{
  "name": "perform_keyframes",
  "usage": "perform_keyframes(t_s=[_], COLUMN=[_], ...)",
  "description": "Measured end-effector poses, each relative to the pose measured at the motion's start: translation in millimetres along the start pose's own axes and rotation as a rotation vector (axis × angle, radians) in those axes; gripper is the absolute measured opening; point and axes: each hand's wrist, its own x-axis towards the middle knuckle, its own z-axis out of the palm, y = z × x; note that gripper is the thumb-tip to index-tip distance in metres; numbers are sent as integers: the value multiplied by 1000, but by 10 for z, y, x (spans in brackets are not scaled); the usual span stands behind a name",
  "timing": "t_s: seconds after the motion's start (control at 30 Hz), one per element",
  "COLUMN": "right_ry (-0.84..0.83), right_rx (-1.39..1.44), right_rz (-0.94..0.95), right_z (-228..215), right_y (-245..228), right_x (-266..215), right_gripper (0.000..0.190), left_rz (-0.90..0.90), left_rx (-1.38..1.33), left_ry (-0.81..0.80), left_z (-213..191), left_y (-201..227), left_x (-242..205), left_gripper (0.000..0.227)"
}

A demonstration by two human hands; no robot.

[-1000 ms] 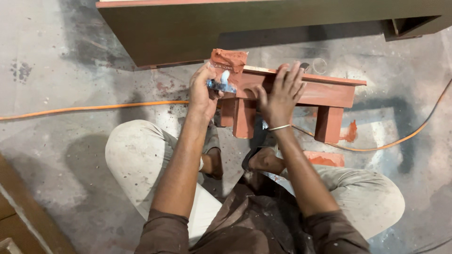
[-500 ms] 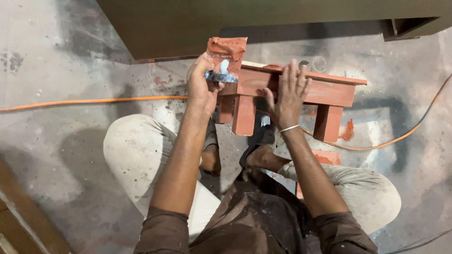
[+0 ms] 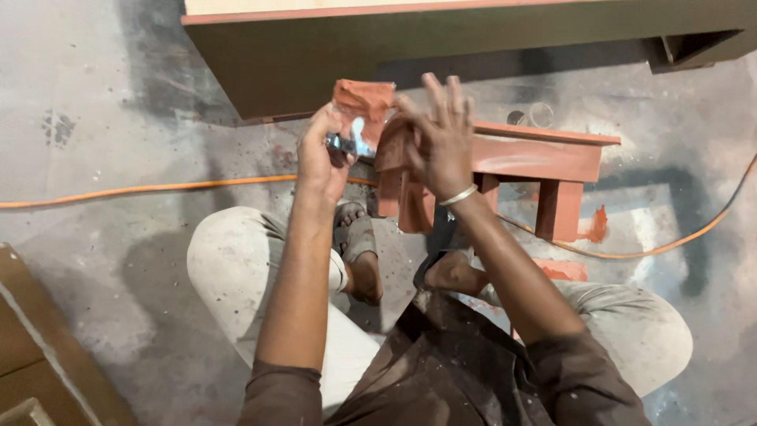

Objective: The person sits on the floor and applies reddish-brown wood filler to a small wooden stool using a putty knife and fingers. The person repeatedly scoops filler from a flat container and spreads it over the stool's legs and frame, smoothing the surface.

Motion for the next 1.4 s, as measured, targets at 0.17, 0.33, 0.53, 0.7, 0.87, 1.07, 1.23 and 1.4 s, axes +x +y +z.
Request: perform_keyframes(t_s=[0.17, 0.33, 0.53, 0.7, 0.87, 1.07, 1.23, 1.4], right_ry=[11, -99, -213, -286, -263, -35, 391, 484], right_rx=[349, -127, -50, 147, 508, 1112, 1047, 317], right_rz=[-143, -412, -275, -129, 82, 709, 906, 771], right_z=[-757, -1367, -1845, -1624, -1586, -1313, -662, -208], right_y=[162, 182, 306, 466, 794, 1303, 2011, 2560], right_x=[-269, -472, -815, -1159, -1432, -1702, -1612, -1579], right_gripper=[66, 63, 59, 59, 50, 42, 48, 45], left_rz=[-341, -502, -592, -644, -548, -280, -394, -454], left_rx=[181, 85, 252, 238, 358, 163, 76, 167], left_ry=[-199, -562, -652, -492, -329, -223, -218, -127], left_z=[89, 314, 352, 391, 584, 865, 1183, 1374], left_y=[-88, -358, -676, -1056, -1396, -1533, -1529, -1552], left_x=[-183, -272, -218, -200, -285, -195, -171, -152], left_gripper=[15, 56, 42, 37, 15, 11, 12, 14])
